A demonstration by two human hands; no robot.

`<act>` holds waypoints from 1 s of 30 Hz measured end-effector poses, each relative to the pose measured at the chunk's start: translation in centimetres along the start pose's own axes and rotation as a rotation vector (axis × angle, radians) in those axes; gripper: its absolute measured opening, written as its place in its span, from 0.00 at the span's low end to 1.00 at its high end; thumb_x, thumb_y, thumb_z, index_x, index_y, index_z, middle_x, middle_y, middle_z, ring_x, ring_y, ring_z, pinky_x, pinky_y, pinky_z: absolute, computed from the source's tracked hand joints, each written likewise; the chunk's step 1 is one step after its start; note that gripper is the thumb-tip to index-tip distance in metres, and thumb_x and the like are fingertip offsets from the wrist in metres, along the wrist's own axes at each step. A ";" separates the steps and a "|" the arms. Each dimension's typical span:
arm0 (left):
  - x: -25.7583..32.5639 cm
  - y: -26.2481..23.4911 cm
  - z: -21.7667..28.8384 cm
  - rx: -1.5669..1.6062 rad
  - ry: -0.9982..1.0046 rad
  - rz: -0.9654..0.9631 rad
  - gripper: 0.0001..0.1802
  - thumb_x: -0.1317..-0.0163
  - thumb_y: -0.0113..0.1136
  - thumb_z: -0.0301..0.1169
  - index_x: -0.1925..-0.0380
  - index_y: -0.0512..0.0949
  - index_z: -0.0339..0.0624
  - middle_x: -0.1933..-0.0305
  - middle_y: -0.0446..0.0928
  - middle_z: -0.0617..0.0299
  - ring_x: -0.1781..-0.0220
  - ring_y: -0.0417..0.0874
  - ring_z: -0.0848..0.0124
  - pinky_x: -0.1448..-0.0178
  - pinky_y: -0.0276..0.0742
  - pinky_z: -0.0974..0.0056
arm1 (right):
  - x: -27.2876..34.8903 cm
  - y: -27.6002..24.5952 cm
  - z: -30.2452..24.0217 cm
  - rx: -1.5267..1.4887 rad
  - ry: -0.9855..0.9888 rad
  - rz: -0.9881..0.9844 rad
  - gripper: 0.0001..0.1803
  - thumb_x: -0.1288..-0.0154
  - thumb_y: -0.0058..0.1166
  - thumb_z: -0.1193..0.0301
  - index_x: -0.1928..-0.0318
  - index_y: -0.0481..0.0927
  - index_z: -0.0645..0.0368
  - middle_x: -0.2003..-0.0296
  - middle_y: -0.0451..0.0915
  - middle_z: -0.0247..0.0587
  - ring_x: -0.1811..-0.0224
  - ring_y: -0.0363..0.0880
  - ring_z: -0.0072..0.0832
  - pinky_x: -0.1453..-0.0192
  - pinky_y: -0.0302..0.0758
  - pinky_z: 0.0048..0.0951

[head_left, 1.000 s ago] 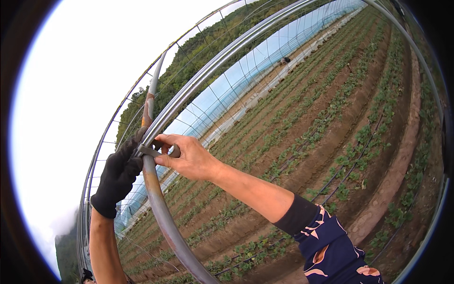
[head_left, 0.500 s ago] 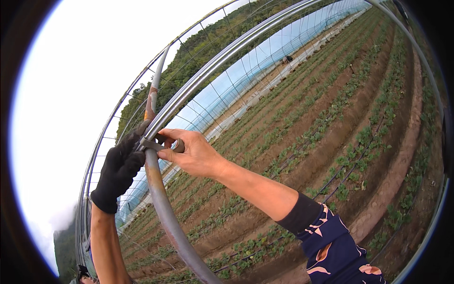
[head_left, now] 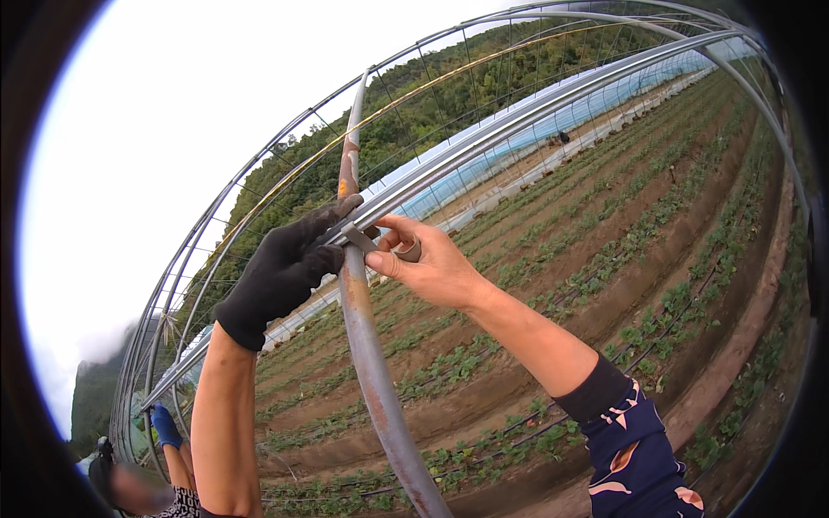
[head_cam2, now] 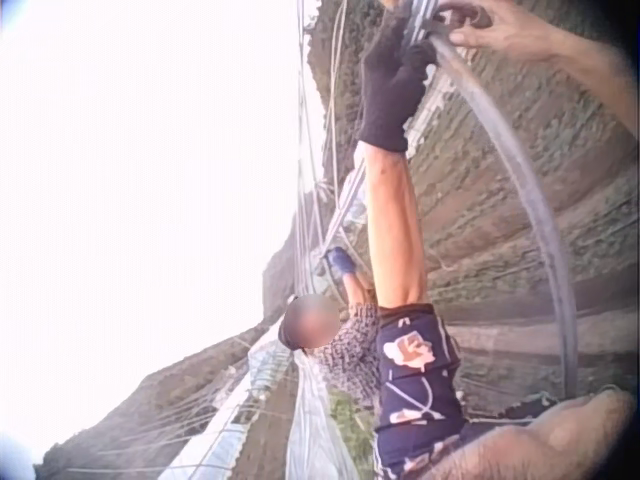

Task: The person secures metal rods to a greenhouse frame using pliers and small fasteners. They repeatedly position rods, clamp them, and tighten connections along the curved structure.

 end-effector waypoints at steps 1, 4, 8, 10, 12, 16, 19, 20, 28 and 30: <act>0.1 0.0 0.0 -0.008 -0.008 -0.001 0.27 0.36 0.53 0.26 0.35 0.68 0.43 0.57 0.77 0.70 0.64 0.69 0.83 0.58 0.69 0.73 | 0.1 -0.2 0.0 -0.026 0.007 0.010 0.32 0.37 0.62 0.62 0.39 0.68 0.69 0.70 0.74 0.29 0.69 0.72 0.14 0.65 0.71 0.19; 0.1 0.0 0.2 -0.029 -0.023 -0.010 0.27 0.36 0.54 0.25 0.35 0.68 0.43 0.56 0.77 0.70 0.63 0.69 0.82 0.55 0.70 0.73 | 0.8 -1.4 -1.3 -0.078 0.064 0.104 0.30 0.37 0.63 0.57 0.44 0.71 0.68 0.72 0.73 0.30 0.72 0.70 0.13 0.70 0.70 0.18; -0.2 0.3 0.2 -0.045 0.003 -0.025 0.27 0.36 0.53 0.24 0.35 0.67 0.40 0.53 0.79 0.61 0.55 0.78 0.75 0.49 0.74 0.70 | 2.1 -3.0 2.0 -0.306 0.457 0.132 0.28 0.36 0.59 0.50 0.49 0.71 0.61 0.75 0.70 0.26 0.83 0.60 0.11 0.84 0.54 0.16; -0.3 0.3 0.1 -0.044 0.030 -0.029 0.26 0.35 0.52 0.23 0.36 0.66 0.38 0.50 0.80 0.56 0.51 0.82 0.71 0.45 0.77 0.67 | 2.7 -3.5 3.0 -0.289 0.556 0.114 0.27 0.33 0.54 0.50 0.50 0.70 0.61 0.75 0.69 0.26 0.81 0.61 0.12 0.82 0.56 0.17; -0.3 0.1 -0.1 -0.032 0.058 -0.035 0.26 0.35 0.52 0.23 0.36 0.66 0.38 0.49 0.80 0.55 0.48 0.82 0.69 0.42 0.77 0.66 | 3.1 -3.6 3.1 -0.318 0.599 0.134 0.25 0.31 0.49 0.51 0.51 0.69 0.61 0.73 0.68 0.28 0.79 0.62 0.14 0.80 0.60 0.18; -0.2 0.3 -0.2 -0.014 -0.030 -0.058 0.26 0.34 0.51 0.21 0.35 0.65 0.37 0.49 0.79 0.53 0.46 0.81 0.66 0.38 0.76 0.63 | 2.9 -3.1 2.7 -0.468 0.542 0.207 0.18 0.28 0.38 0.57 0.54 0.68 0.61 0.69 0.68 0.32 0.72 0.67 0.19 0.71 0.68 0.24; -0.3 0.3 -0.5 -0.054 -0.046 -0.048 0.26 0.35 0.51 0.22 0.35 0.65 0.39 0.48 0.79 0.52 0.46 0.81 0.65 0.38 0.77 0.62 | 2.5 -2.8 2.1 -0.494 0.446 0.193 0.18 0.24 0.34 0.58 0.57 0.69 0.61 0.67 0.69 0.34 0.68 0.69 0.23 0.64 0.72 0.28; -0.3 0.2 -0.8 -0.080 -0.021 -0.047 0.27 0.35 0.52 0.22 0.35 0.65 0.40 0.48 0.79 0.52 0.47 0.82 0.65 0.39 0.77 0.62 | 2.4 -2.6 1.6 -0.491 0.408 0.184 0.19 0.24 0.34 0.57 0.57 0.69 0.61 0.66 0.69 0.34 0.68 0.69 0.23 0.63 0.72 0.28; -0.8 0.3 -0.9 -0.034 0.101 0.051 0.28 0.39 0.54 0.22 0.36 0.67 0.42 0.50 0.80 0.56 0.52 0.80 0.71 0.45 0.76 0.65 | 2.2 -4.3 1.3 -0.228 0.343 0.086 0.22 0.27 0.44 0.51 0.52 0.79 0.55 0.71 0.70 0.25 0.70 0.66 0.15 0.64 0.70 0.22; -0.3 -0.1 -1.2 -0.030 0.040 0.094 0.29 0.41 0.49 0.21 0.36 0.68 0.38 0.52 0.79 0.62 0.59 0.74 0.79 0.50 0.71 0.70 | 2.0 -3.6 0.7 -0.334 0.293 0.070 0.20 0.28 0.47 0.53 0.52 0.79 0.56 0.73 0.69 0.23 0.72 0.65 0.14 0.68 0.68 0.20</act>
Point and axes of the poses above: each hand's wrist, its own x-axis away from the middle knuckle, its own y-axis out of the palm, z = x × y, the point moved 8 cm from there along -x, towards the middle knuckle
